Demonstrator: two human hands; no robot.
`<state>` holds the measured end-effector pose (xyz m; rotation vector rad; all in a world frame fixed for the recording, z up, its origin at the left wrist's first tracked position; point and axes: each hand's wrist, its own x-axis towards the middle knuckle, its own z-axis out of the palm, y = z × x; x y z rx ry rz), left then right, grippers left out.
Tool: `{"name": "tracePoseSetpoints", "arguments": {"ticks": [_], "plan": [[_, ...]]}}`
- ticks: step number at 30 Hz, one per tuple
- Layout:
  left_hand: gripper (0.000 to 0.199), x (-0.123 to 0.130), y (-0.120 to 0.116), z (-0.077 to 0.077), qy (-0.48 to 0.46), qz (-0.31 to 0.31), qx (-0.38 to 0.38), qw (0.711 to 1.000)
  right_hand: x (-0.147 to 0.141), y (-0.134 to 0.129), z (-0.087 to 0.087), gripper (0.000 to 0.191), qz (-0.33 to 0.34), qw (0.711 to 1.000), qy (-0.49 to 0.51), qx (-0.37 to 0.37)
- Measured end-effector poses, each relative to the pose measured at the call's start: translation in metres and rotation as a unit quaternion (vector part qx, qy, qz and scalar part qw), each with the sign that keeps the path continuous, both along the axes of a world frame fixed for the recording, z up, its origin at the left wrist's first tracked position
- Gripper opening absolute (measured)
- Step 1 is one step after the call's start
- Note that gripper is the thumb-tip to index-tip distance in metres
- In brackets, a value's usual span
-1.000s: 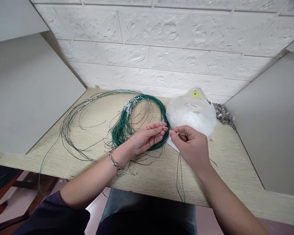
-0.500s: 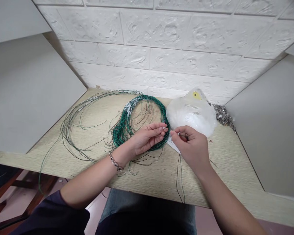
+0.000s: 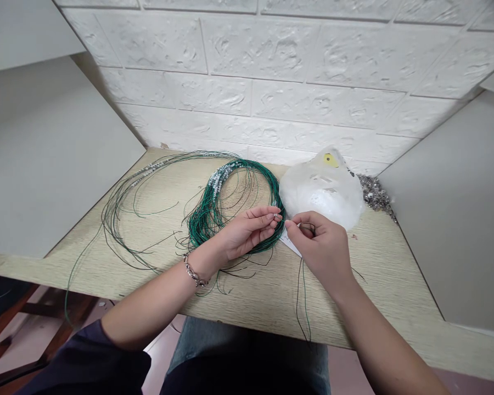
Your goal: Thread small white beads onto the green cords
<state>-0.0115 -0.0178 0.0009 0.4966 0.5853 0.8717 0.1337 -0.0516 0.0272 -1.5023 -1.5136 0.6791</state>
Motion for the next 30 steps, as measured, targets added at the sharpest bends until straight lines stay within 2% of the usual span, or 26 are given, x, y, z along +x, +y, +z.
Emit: {"name": "tracePoseSetpoints", "arguments": {"ticks": [7, 15, 30], "plan": [[0.013, 0.0002, 0.0008, -0.0012, 0.036, 0.003, 0.032, 0.999, 0.0013, -0.0002, 0.0007, 0.013, -0.001, 1.0, -0.006, -0.005], [0.013, 0.0022, 0.0011, 0.0008, 0.089, 0.009, 0.078, 0.993, 0.0, 0.0001, 0.0008, 0.012, -0.004, 0.999, -0.038, 0.032], [0.013, 0.0002, 0.0012, 0.0061, 0.044, 0.009, 0.02, 0.999, 0.0006, -0.0021, -0.0007, 0.012, -0.008, 1.0, 0.001, 0.021]]}}
